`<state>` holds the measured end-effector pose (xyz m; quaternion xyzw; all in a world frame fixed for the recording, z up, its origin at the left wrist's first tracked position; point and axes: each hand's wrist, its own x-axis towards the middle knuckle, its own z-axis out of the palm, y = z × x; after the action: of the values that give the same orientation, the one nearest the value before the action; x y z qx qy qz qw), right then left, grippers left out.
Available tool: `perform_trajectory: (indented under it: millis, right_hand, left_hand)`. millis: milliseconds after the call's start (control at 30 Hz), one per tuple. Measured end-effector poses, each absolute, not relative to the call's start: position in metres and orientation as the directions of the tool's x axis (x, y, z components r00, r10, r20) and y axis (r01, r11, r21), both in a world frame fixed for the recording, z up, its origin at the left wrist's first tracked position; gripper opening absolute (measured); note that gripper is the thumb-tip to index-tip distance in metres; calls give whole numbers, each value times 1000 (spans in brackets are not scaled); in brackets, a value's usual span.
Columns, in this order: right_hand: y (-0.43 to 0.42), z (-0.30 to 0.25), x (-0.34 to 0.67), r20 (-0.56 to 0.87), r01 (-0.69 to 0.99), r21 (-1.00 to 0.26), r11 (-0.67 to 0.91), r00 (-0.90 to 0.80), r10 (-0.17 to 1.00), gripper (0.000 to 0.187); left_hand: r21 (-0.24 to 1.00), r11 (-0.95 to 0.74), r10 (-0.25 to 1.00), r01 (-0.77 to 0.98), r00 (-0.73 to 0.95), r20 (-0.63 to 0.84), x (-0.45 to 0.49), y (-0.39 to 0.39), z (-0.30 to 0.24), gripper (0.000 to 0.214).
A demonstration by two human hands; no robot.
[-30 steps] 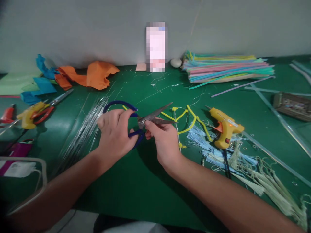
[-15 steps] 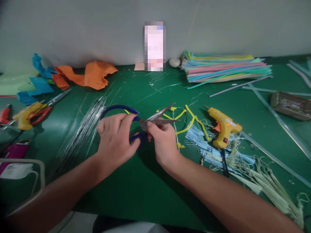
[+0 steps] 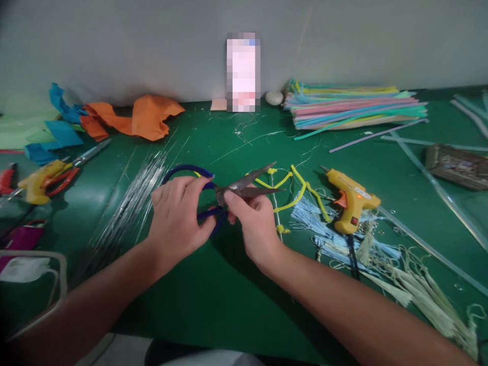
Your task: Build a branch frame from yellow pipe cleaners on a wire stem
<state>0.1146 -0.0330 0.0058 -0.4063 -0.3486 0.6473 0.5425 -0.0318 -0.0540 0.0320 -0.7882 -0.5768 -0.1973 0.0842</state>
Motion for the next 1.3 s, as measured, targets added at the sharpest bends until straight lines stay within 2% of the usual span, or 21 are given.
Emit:
perform_trajectory:
  millis: [300,467,567,667,767,833,900,967,1000,1067,1133,1167,1233,1300]
  right_hand:
    - [-33,11,114,-185,-445,-875,-191,-58,981,27]
    - [-33,12,115,-225,-439,-871,-222,-46,973,25]
    - [-32,16,118,-182,-377,-902,-209,-105,978,26]
    - [-31,28,123,-147,-396,-902,-172,-94,985,21]
    - [-27,46,132,-84,-444,-895,-38,84,993,25]
    - [-21,59,142,24,-412,-903,121,232,972,24]
    - [-12,69,154,154,-247,-943,223,268,951,17]
    - [-2,73,166,216,61,-976,209,154,964,13]
    - [3,71,171,208,255,-948,188,52,977,9]
    - [10,63,177,15,584,-802,129,-196,981,7]
    - [14,48,177,-126,730,-669,141,-298,946,13]
    - [15,40,175,-139,777,-611,150,-292,946,14]
    - [14,24,170,-82,824,-523,220,-306,949,13]
    - [14,13,166,-27,817,-492,300,-359,933,10]
  left_hand:
    - [54,-364,825,930,295,481,-33,-57,28,49]
    - [100,-416,838,904,338,429,-35,-53,27,51]
    - [173,-399,858,900,300,416,-42,-46,31,48]
    - [275,-361,876,891,224,426,-53,-39,37,41]
    - [452,-289,919,844,113,377,-65,-32,43,40]
    - [607,-169,970,777,23,240,-71,-28,47,39]
    - [755,-23,999,656,-14,42,-76,-25,53,35]
    - [845,82,994,528,14,-106,-81,-23,57,32]
    - [868,113,989,484,32,-146,-83,-22,58,31]
    - [884,136,983,447,54,-178,-87,-21,58,31]
    - [870,131,980,475,72,-186,-89,-21,55,31]
    - [851,119,979,511,80,-186,-89,-21,52,31]
    - [769,82,984,634,72,-165,-86,-22,49,30]
    - [607,40,993,794,37,-115,-83,-23,46,32]
